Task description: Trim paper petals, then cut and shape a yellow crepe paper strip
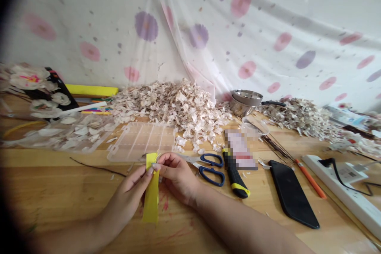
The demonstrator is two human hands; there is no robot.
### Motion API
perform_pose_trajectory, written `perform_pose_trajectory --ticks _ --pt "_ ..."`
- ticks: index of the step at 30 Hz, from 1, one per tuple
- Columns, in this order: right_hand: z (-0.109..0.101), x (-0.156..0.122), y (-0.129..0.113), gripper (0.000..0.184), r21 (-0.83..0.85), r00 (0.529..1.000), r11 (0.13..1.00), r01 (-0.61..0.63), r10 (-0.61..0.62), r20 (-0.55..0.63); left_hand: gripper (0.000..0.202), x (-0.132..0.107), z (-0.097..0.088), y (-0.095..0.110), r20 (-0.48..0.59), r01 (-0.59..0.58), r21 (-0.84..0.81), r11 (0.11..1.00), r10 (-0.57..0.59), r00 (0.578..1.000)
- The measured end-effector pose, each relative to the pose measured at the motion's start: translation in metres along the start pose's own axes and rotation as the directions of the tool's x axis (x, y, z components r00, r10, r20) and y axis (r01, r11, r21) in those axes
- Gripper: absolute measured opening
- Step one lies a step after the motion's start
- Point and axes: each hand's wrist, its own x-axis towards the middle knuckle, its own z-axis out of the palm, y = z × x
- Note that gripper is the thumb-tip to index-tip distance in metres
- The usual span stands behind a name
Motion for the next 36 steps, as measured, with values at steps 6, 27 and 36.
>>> perform_pose_trajectory --ticks 6,27,36 --pt "0.0003 0.0001 -0.0005 0.027 0.004 1.0 1.0 0.005 -0.005 0.009 0.034 0.0008 -0.0002 -0.0019 -0.011 -0.007 0.009 1.0 0.007 1.0" --pt "-0.0009 0.0008 0.0012 0.027 0.005 1.0 1.0 -0.021 0.021 -0.008 0.036 0.0017 -0.001 -0.0004 -0.016 0.005 0.01 1.0 -0.005 1.0" --pt "-0.0011 -0.0001 -0.0003 0.028 0.007 1.0 1.0 -0.021 0.021 0.0 0.038 0.0001 0.0003 0.0033 -0.016 0.034 -0.05 0.998 -0.034 0.999"
